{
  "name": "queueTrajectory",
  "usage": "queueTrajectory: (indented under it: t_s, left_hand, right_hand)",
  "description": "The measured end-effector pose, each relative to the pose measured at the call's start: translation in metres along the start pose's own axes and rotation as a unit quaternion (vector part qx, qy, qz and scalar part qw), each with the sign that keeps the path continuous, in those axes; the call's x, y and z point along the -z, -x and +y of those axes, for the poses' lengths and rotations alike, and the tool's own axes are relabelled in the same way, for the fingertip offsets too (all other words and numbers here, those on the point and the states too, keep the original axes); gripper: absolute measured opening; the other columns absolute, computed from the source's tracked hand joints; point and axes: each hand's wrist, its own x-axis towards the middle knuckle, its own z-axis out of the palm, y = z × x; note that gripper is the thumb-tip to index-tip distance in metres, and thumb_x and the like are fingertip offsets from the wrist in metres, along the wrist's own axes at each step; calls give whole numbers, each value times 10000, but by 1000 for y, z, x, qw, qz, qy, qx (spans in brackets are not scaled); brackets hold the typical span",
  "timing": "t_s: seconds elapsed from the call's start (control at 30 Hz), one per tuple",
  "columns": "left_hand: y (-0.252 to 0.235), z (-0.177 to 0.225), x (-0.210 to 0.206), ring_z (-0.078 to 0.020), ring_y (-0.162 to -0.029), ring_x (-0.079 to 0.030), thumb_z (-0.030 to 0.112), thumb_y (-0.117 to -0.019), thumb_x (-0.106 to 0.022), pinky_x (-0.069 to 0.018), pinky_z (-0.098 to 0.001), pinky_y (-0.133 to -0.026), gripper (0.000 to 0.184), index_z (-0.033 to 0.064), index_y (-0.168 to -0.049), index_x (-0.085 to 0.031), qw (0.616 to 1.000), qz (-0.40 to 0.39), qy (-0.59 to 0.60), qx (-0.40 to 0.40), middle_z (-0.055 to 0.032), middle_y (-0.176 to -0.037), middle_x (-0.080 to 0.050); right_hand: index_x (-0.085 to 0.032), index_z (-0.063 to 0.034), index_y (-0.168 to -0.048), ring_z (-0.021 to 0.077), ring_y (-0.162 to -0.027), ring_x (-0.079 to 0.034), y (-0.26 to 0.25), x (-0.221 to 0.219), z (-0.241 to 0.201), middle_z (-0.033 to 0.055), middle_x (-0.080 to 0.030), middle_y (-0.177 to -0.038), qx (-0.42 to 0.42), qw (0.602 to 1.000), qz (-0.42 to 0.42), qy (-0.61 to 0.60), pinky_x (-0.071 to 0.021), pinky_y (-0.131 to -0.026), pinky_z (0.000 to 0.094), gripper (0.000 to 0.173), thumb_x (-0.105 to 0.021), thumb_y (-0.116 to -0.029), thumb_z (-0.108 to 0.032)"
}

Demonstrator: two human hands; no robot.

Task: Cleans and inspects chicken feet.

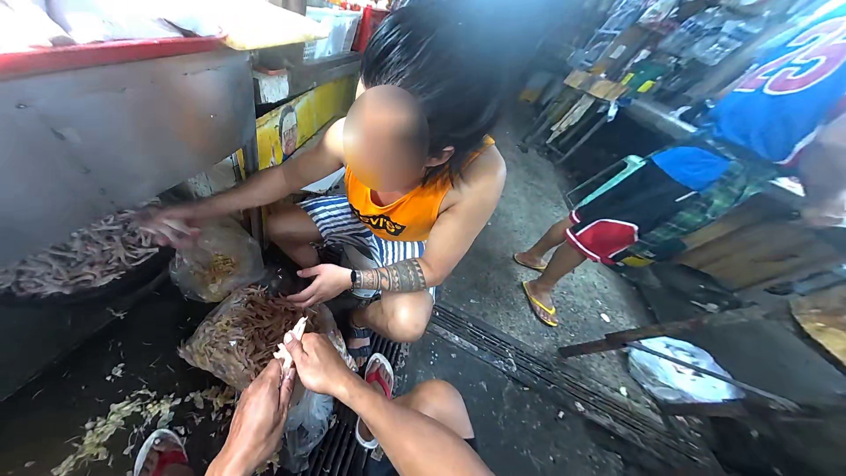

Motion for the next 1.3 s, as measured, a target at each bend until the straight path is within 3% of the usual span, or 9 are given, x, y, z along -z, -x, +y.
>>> queueTrajectory:
  t_s: [0.2,0.37,0.47,0.63,0.8,0.97,1.07,1.2,1.3]
  left_hand:
    - [0,4,12,-294,-773,-692,392,-1067,-338,-575,-520,-687,469,46,-1047,-653,998,-7,-53,-24,-119,-857,-666]
    - [13,-19,40,-211,-707,-640,424,-1063,-370,-561,-452,-633,452,77,-985,-648,997,4,-18,-81,-61,-812,-622]
    - [11,-40,51,-120,-767,-645,432,-1078,-413,-578,-354,-716,457,65,-1064,-684,990,73,34,-115,-48,-875,-665]
    - [1,-47,54,-50,-1016,-646,258,-1009,-551,-551,-241,-924,301,100,-1201,-721,986,52,124,-99,-11,-1098,-687]
    - [-5,-32,54,-42,-805,-647,363,-1014,-561,-571,-234,-727,272,154,-1075,-725,973,-31,224,-50,45,-982,-683]
    - [-9,-28,60,-23,-683,-586,361,-1069,-457,-527,-240,-654,354,116,-986,-699,973,-35,226,-26,58,-813,-637]
    - [-5,-26,61,-74,-790,-648,258,-1084,-484,-571,-305,-745,290,86,-1101,-718,969,-27,245,10,2,-929,-698]
    - [5,-25,49,-148,-516,-506,162,-1078,-435,-456,-295,-473,245,62,-1108,-657,942,53,324,63,-73,-685,-560]
    - [0,-25,42,-169,-553,-506,178,-1065,-428,-445,-329,-502,255,89,-1111,-663,913,114,362,149,-88,-718,-557]
  right_hand:
    - [-609,7,-806,268,-784,-610,-3,22,4,133,-584,-772,41,999,9,3,-500,-748,480,560,-328,-1117,-365]
    - [-681,43,-963,278,-861,-661,-5,67,14,169,-661,-874,0,986,163,-37,-542,-840,491,437,-404,-1096,-268]
    - [-671,11,-926,146,-660,-618,-5,93,31,67,-637,-767,6,957,246,-154,-551,-656,346,402,-400,-1092,-235]
    - [-637,-41,-1347,132,-830,-669,3,65,26,91,-715,-1101,121,973,70,-184,-575,-725,324,425,-380,-1009,-56]
    - [-691,-19,-871,73,-731,-596,-1,26,19,19,-652,-803,195,963,-25,-184,-506,-685,291,317,-394,-973,-60]
    - [-669,11,-898,82,-711,-593,3,10,17,32,-617,-772,185,965,-108,-153,-527,-695,315,443,-446,-1069,-330]
    - [-699,-20,-890,32,-665,-579,9,-5,18,-10,-621,-733,206,961,-134,-131,-524,-654,261,383,-498,-1062,-297]
    - [-690,-78,-883,45,-680,-594,14,-33,16,-23,-626,-743,216,955,-131,-156,-528,-646,251,326,-513,-1072,-276]
    - [-655,-104,-881,51,-673,-582,18,-42,12,-31,-601,-733,225,958,-109,-138,-513,-635,251,313,-499,-1074,-294]
